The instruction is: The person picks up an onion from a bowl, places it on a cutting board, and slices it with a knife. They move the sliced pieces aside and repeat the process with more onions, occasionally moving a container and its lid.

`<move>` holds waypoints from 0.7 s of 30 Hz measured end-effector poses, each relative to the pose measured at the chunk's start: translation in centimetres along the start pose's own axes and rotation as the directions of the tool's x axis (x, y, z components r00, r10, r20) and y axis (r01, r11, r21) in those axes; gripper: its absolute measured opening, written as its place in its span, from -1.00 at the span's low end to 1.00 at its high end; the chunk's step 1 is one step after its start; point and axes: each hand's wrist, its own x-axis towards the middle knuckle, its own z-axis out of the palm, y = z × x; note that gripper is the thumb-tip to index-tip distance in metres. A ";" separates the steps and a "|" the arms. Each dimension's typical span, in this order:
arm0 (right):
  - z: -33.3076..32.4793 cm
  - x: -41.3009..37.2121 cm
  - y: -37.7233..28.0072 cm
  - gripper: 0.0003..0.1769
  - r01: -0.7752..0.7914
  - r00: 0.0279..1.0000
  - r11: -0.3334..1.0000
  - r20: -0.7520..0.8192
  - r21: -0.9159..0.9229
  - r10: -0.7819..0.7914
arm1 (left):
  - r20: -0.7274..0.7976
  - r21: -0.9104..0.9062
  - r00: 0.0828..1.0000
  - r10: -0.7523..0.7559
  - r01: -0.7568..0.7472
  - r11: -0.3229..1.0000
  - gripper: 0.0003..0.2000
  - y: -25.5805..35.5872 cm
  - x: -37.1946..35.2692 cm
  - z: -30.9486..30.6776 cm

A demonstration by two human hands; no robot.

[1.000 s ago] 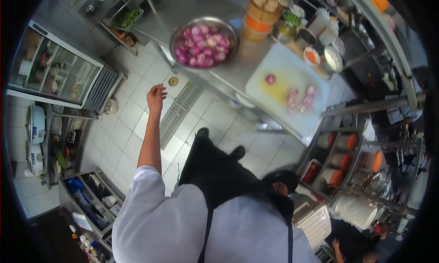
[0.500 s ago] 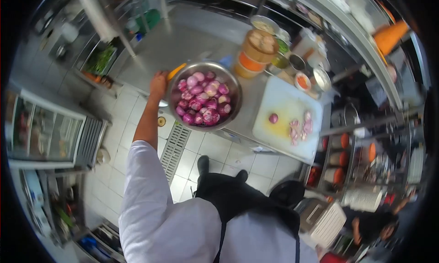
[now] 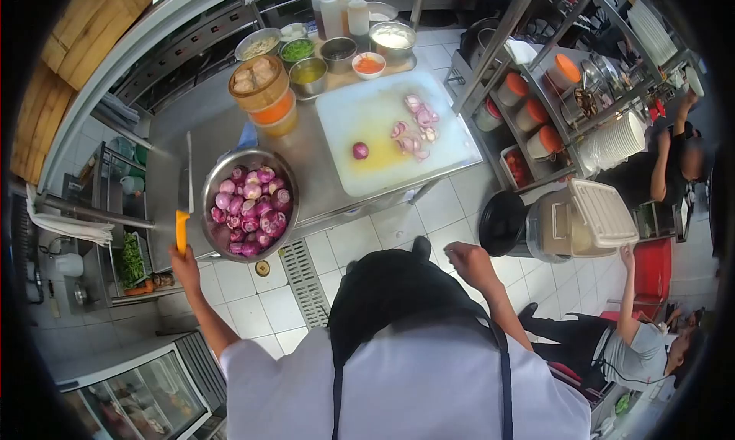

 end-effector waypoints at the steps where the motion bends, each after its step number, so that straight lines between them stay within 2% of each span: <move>1: -0.4 0.9 -1.3 -0.83 0.070 0.997 0.997 0.015 0.027 -0.071 | 0.004 -0.094 0.996 -0.093 0.093 0.991 -0.81 2.8 -1.7 -1.6; 2: -0.7 1.8 -2.6 -0.82 0.139 0.990 0.989 0.029 0.054 -0.141 | 0.018 -0.187 0.983 -0.185 0.185 0.965 -0.83 5.8 -3.6 -2.7; 4: -2.0 3.8 -6.4 -0.79 0.217 0.968 0.963 0.093 0.159 -0.233 | -0.020 -0.361 0.977 -0.214 0.192 0.912 -0.84 10.9 -8.0 -2.9; 5: -2.6 5.0 -8.6 -0.75 0.221 0.956 0.946 0.142 0.236 -0.258 | -0.050 -0.442 0.983 -0.179 0.139 0.886 -0.82 14.8 -9.9 -2.4; 6: -2.4 6.1 -10.0 -0.70 0.316 0.927 0.895 0.099 0.316 -0.363 | -0.083 -0.518 0.985 -0.150 0.086 0.851 -0.80 19.5 -11.8 -1.6; 7: -1.9 7.1 -11.2 -0.65 0.408 0.886 0.826 0.048 0.389 -0.460 | -0.056 -0.613 0.976 -0.209 0.131 0.779 -0.74 24.7 -13.4 -0.6; 9: -0.1 9.1 -13.7 -0.46 0.490 0.843 0.719 -0.057 0.493 -0.535 | -0.002 -0.717 0.978 -0.208 0.144 0.683 -0.69 32.1 -16.5 3.2; 10: 1.2 9.9 -14.4 -0.43 0.488 0.854 0.731 -0.091 0.477 -0.512 | 0.056 -0.749 0.986 -0.158 0.146 0.646 -0.67 34.8 -17.9 5.4; 11: 2.1 10.6 -14.9 -0.39 0.487 0.864 0.743 -0.128 0.460 -0.487 | 0.071 -0.735 0.993 -0.096 0.118 0.668 -0.68 38.9 -18.4 6.6; 12: 2.1 11.2 -15.5 -0.43 0.362 0.922 0.774 -0.077 0.520 -0.379 | 0.099 -0.734 0.992 -0.077 0.125 0.668 -0.69 42.9 -18.7 7.4; 14: 1.4 12.0 -15.7 -0.50 0.089 0.987 0.784 0.053 0.614 -0.153 | 0.002 -0.690 0.984 0.179 -0.128 0.713 -0.65 45.7 -19.3 11.9; 17: 1.8 14.9 -10.2 -0.66 0.123 0.984 0.819 -0.173 0.560 -0.030 | 0.335 -0.447 0.842 0.423 -0.253 0.858 -0.52 47.4 -19.2 13.0; 21: -2.2 15.3 -2.4 -0.70 0.144 0.974 0.950 -0.211 0.279 -0.086 | 0.424 -0.392 0.678 0.601 -0.460 0.796 -0.71 48.6 -17.1 14.2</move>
